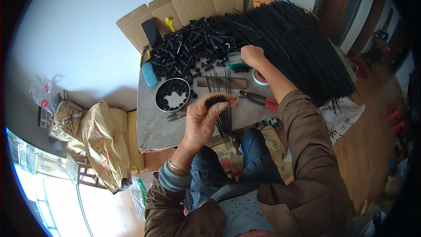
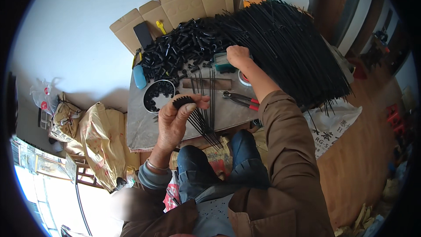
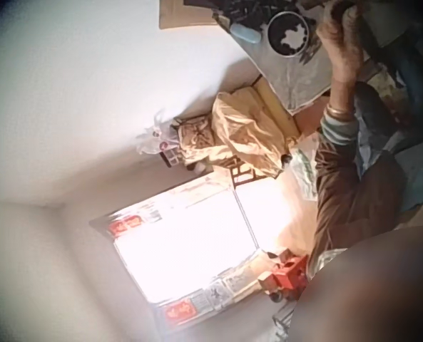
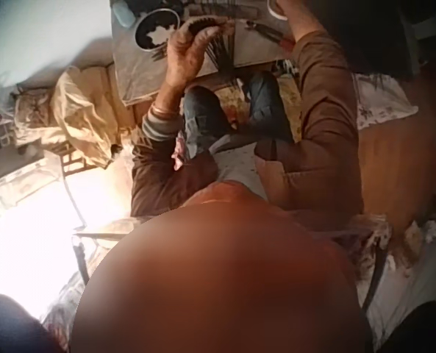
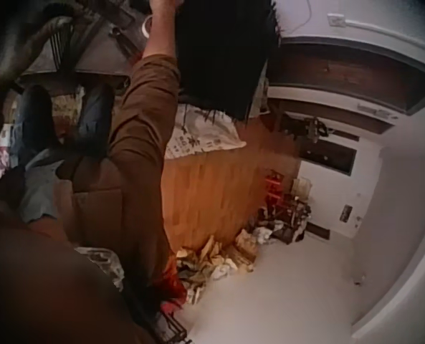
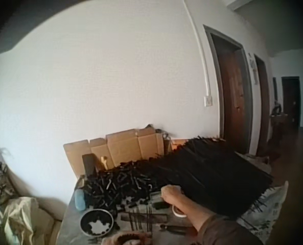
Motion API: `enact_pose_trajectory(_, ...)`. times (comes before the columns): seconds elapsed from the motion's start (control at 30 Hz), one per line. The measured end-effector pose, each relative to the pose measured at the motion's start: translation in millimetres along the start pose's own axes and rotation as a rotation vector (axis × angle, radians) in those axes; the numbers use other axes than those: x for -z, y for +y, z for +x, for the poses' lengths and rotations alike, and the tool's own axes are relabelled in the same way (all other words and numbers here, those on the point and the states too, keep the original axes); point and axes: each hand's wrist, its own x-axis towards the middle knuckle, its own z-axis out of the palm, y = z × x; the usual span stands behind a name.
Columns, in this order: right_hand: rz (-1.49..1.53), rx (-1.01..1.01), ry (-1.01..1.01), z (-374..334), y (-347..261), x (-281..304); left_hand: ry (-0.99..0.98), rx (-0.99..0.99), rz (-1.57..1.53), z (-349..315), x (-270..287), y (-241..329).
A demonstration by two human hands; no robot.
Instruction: The person is bundling black wires or rods and trimming them to length using pliers.
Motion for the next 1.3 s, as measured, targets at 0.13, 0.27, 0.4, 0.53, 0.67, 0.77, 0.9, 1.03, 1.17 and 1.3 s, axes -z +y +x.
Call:
enact_pose_trajectory(0.13,-0.137,0.051,0.024,11,4,-11,0.006,0.011,-0.006,2,-1,3)
enact_pose_trajectory(0.27,-0.037,0.019,-0.043,7,-1,-2,0.008,0.002,0.007,0,3,0)
enact_pose_trajectory(0.4,-0.124,0.085,-0.062,9,5,0,0.010,0.026,0.022,0,-2,3)
enact_pose_trajectory(0.53,-0.115,0.096,-0.034,7,9,-3,0.044,0.077,-0.021,-2,-3,0)
enact_pose_trajectory(0.67,-0.109,0.085,-0.136,8,6,1,0.042,0.075,-0.018,-2,-2,3)
enact_pose_trajectory(0.77,-0.180,0.182,-0.056,9,11,-3,0.030,0.081,0.006,0,-3,6)
enact_pose_trajectory(0.9,-0.114,0.226,0.058,2,14,-1,0.013,0.059,-0.011,1,-1,2)
enact_pose_trajectory(1.03,-0.053,0.267,0.338,-4,12,17,0.014,0.049,-0.040,2,0,0)
enact_pose_trajectory(1.17,0.798,0.150,0.401,-46,-33,72,0.023,0.055,-0.036,0,3,1)
enact_pose_trajectory(1.3,0.937,0.608,0.398,-131,-77,129,0.012,0.041,-0.041,1,2,-1)
